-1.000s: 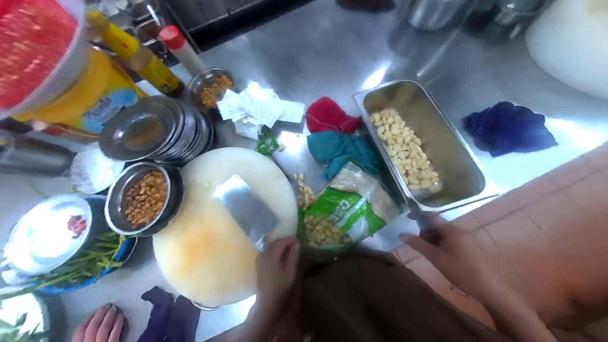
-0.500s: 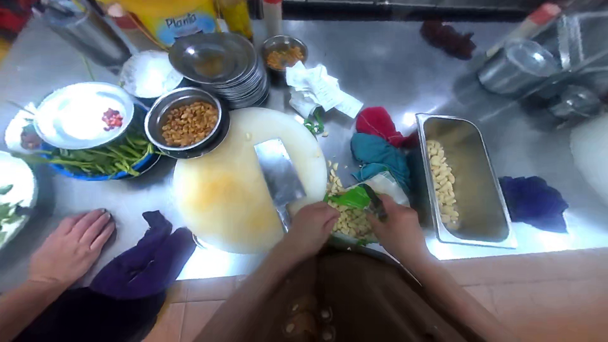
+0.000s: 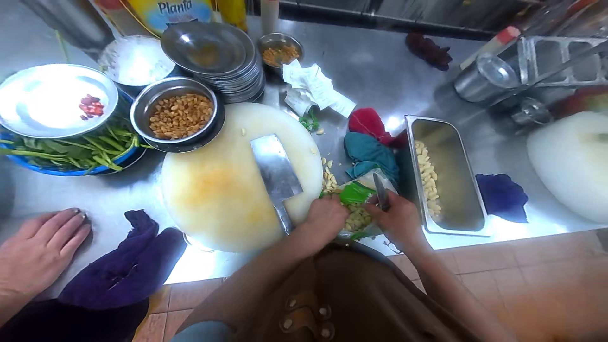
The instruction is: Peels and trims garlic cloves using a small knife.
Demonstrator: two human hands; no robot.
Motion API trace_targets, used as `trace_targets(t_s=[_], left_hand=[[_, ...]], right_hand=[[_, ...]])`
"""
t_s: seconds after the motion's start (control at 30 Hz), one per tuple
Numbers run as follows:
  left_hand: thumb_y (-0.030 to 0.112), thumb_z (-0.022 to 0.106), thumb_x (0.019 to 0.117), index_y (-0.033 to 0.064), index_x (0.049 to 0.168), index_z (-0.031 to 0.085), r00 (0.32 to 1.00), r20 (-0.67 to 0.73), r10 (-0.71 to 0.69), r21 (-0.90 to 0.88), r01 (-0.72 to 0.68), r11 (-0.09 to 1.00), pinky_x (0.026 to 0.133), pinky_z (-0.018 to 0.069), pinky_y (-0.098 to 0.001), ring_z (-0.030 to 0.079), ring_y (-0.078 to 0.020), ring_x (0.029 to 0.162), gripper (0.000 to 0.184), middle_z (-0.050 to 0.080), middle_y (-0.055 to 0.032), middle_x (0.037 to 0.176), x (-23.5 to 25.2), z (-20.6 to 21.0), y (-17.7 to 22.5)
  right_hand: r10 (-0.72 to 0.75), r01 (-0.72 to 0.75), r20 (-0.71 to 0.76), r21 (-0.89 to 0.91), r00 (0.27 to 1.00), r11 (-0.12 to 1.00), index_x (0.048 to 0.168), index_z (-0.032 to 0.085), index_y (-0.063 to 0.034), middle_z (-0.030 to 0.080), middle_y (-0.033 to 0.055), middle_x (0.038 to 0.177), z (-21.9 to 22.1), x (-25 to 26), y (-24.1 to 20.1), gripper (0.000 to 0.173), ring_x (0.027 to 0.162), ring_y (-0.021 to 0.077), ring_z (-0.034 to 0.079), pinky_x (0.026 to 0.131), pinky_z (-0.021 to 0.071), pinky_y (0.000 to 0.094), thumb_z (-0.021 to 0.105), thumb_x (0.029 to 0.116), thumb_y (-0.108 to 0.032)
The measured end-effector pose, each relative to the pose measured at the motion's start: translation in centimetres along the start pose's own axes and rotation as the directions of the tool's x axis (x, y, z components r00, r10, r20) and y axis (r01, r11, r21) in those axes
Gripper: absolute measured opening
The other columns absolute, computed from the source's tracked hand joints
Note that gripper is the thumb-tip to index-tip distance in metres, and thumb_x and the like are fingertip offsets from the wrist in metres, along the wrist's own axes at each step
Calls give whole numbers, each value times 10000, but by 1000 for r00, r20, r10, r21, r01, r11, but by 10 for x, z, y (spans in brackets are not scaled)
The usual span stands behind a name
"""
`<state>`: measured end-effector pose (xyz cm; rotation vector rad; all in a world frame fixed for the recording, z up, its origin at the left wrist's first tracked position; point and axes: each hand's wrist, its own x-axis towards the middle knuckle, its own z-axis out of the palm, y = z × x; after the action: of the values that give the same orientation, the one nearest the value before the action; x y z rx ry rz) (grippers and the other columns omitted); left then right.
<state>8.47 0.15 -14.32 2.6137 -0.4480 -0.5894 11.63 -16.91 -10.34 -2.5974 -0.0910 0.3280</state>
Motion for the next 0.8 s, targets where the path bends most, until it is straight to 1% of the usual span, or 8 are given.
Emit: trace_targets(t_s=[0.17,0.37,0.47,0.53,0.63,0.7,0.73,0.8], left_hand=[[-14,586,976,15,1115,731,995,99,13,27,-16,1000,838,562,-563,642,-419,1121,203,634,-231,1260,7,-12,4],[13,540,1008,-24,1165,702,996,24,84,86,-86,993,836,565,-534,646,-407,1114,228,633,-241,1237,8,0,-3],[31,541,1014,-27,1171,690,996,1,89,71,-89,993,837,562,-526,640,-397,1119,225,633,-228,1234,7,1,-6],[66,577,1000,-17,1214,660,997,-21,81,-18,-81,997,849,564,-529,632,-387,1133,244,620,-215,1251,3,-1,-9],[147,613,992,35,1240,645,998,-42,41,-304,-52,951,889,561,-534,649,-334,1116,274,619,-167,1280,-7,-7,-14],[137,615,991,16,1194,648,996,-82,33,-505,-71,860,874,572,-509,689,-299,997,238,687,-163,1104,-9,-2,-14],[128,619,986,11,1178,652,994,-102,36,-549,-87,831,855,581,-498,702,-289,949,227,704,-161,1037,-7,3,-12],[139,650,969,28,1195,671,993,-98,68,-495,-108,862,867,569,-542,699,-325,976,252,711,-172,1041,0,12,-5]], right_hand=[[-20,20,-31,12,999,1000,923,683,-48,595,68,649,-4,3,4,117,529,194,545,507,457,410,750,940,-143],[-55,55,-45,-16,997,998,875,658,-64,568,42,621,-1,4,-1,149,506,163,520,481,425,370,720,965,-165],[-14,14,-9,24,1000,1000,865,671,-59,586,46,652,-3,12,1,153,556,175,545,531,449,398,738,953,-165],[8,-9,26,52,1000,999,875,680,-64,604,57,667,-6,16,5,142,571,185,562,541,465,412,738,953,-167],[36,-41,62,85,997,996,873,679,-72,587,55,645,-8,17,11,145,539,183,541,514,452,395,738,953,-178],[50,-59,82,118,995,991,885,679,-70,586,58,640,-8,18,15,147,518,178,533,495,450,380,735,958,-185],[54,-66,88,134,995,989,892,678,-69,584,59,639,-8,18,16,144,510,178,529,488,449,378,729,962,-184],[57,-72,99,155,993,985,910,679,-86,583,60,630,-6,15,18,142,489,180,522,464,441,370,709,975,-208]])
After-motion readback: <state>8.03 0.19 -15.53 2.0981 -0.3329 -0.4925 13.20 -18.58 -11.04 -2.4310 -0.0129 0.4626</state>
